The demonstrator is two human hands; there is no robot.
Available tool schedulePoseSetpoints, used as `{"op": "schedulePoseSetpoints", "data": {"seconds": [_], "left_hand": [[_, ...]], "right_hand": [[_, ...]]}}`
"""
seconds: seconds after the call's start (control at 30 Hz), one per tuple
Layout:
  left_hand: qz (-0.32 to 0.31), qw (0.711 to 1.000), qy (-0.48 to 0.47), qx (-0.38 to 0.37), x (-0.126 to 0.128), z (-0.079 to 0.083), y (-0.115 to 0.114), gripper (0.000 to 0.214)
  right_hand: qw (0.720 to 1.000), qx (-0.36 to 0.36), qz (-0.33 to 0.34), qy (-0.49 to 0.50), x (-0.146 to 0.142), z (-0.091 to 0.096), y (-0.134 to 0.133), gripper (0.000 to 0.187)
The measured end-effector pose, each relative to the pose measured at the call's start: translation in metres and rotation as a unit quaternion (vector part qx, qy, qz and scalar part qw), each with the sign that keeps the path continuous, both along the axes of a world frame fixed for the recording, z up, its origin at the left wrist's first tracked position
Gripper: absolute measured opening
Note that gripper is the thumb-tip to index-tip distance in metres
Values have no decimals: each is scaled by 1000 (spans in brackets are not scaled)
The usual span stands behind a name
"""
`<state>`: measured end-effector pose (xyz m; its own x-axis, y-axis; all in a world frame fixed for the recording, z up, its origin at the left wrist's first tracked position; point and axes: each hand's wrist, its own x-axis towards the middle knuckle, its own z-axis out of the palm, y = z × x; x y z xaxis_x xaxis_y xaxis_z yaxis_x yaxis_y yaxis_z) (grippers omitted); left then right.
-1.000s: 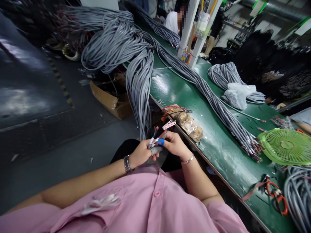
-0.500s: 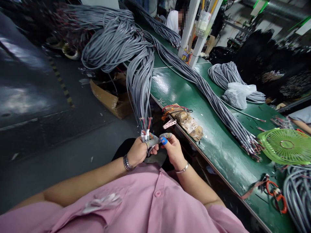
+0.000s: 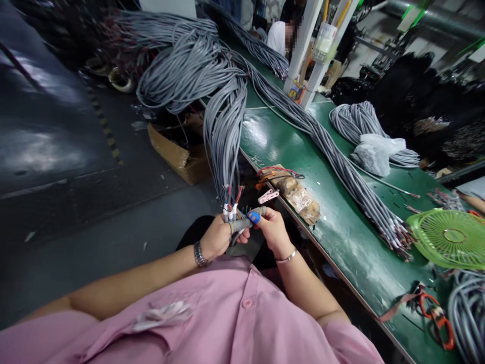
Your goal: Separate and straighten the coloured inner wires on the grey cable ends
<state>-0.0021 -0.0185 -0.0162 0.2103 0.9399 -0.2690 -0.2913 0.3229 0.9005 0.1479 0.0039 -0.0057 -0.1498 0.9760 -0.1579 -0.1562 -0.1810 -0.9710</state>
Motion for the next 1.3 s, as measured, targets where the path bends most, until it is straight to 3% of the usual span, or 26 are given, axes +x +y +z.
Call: {"op": "schedulePoseSetpoints", "data": {"seconds": [0.67, 0.83, 1.03, 1.3], "left_hand": [[56, 998, -26, 13, -2, 3, 3, 24], [50, 998, -28, 5, -2, 6, 4, 23], [47, 999, -4, 2, -1, 6, 3, 23], [47, 998, 27, 23, 2, 2, 2, 21]], "right_hand": [[999, 13, -31, 15, 2, -8, -7, 21], [998, -17, -12, 61, 4, -12, -7, 24], [995, -47, 31, 83, 4, -2, -4, 28], [998, -40, -19, 51, -1, -7, -4, 27]]}}
